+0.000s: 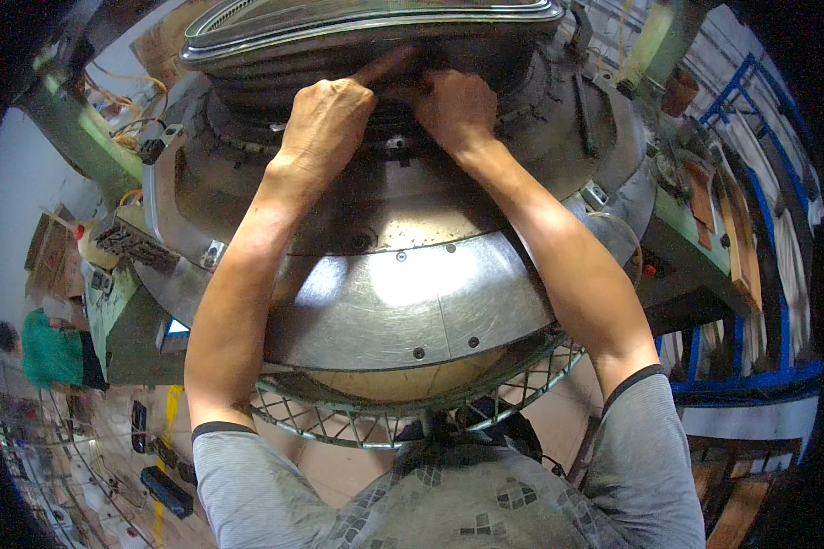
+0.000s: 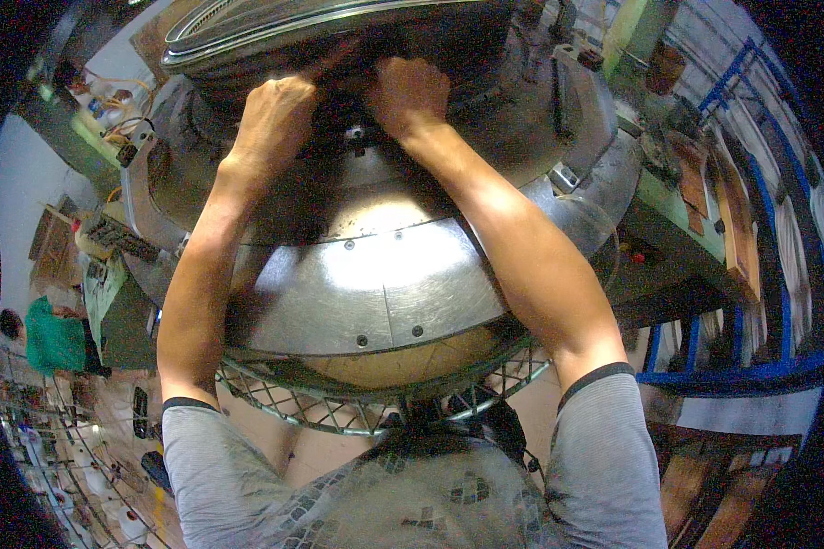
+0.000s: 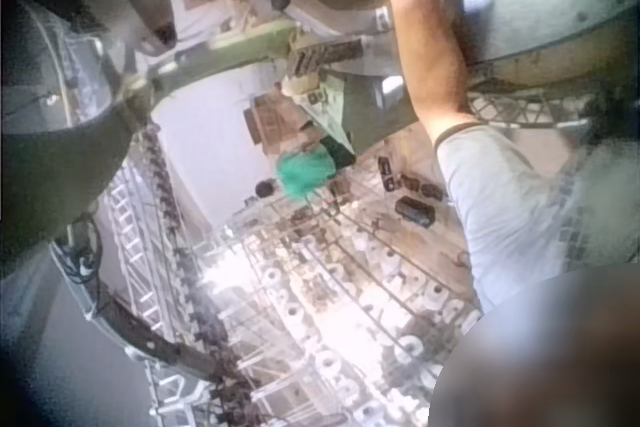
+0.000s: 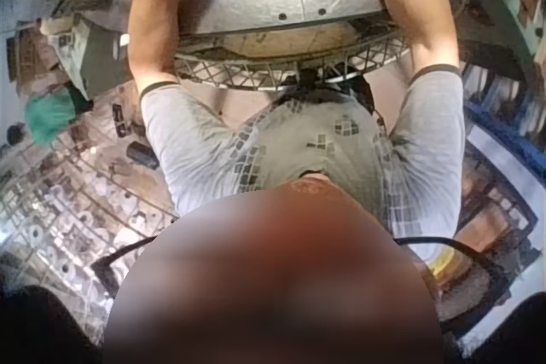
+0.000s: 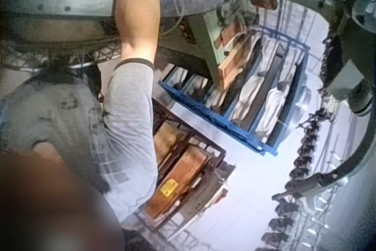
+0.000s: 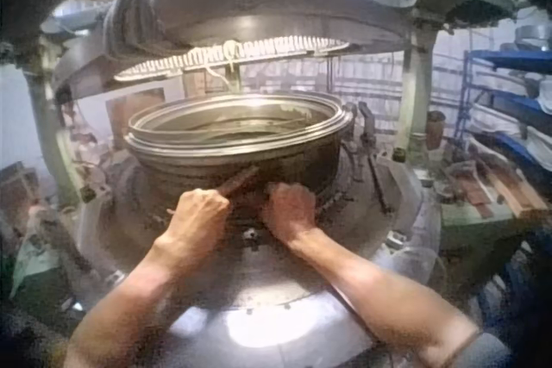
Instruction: The person repeatedly picks up small rectangular metal pieces from a wooden tray and inserts them into slots on a large circular metal machine. The person handles the pieces one at a time, placing them into the machine's rim.
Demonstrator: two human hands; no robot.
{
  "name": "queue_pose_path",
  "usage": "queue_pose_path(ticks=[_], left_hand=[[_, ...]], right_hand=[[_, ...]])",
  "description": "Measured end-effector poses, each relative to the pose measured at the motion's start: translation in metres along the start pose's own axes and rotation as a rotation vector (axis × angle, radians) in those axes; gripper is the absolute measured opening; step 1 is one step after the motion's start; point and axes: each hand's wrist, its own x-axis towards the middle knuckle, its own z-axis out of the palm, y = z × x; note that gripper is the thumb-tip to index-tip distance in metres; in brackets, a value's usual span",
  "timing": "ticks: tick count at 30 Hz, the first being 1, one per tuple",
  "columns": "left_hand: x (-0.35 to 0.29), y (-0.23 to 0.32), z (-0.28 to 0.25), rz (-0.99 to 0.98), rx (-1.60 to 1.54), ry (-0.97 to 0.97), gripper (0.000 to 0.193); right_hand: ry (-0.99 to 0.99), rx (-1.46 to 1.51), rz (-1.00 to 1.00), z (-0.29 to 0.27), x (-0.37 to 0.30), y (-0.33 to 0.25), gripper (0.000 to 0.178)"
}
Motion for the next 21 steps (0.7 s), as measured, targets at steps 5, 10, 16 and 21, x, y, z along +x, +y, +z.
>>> queue_pose_path(ticks=[5,10,16,21], left_hand=[[-0.002,-0.005,0.002,0.014,-0.023,0.015,0.008],[-0.004,-0.010,0.011,0.036,-0.057,0.111,0.007],[-0.006,-0.013,0.014,0.034,-0.092,0.089,0.006],[-0.003,-0.004,0.000,0.003,-0.235,0.170,0.010]], right_hand=[[-0.078,-0.002,0.022,0.007,0.001,-0.002,0.054],[-0.174,0.136,0.104,0.019,0.000,0.000,0.048],[-0.234,0.857,0.248,0.013,-0.007,-0.006,0.027],[-0.397,1.667,0.679,-0.001,-0.001,-0.005,0.016]])
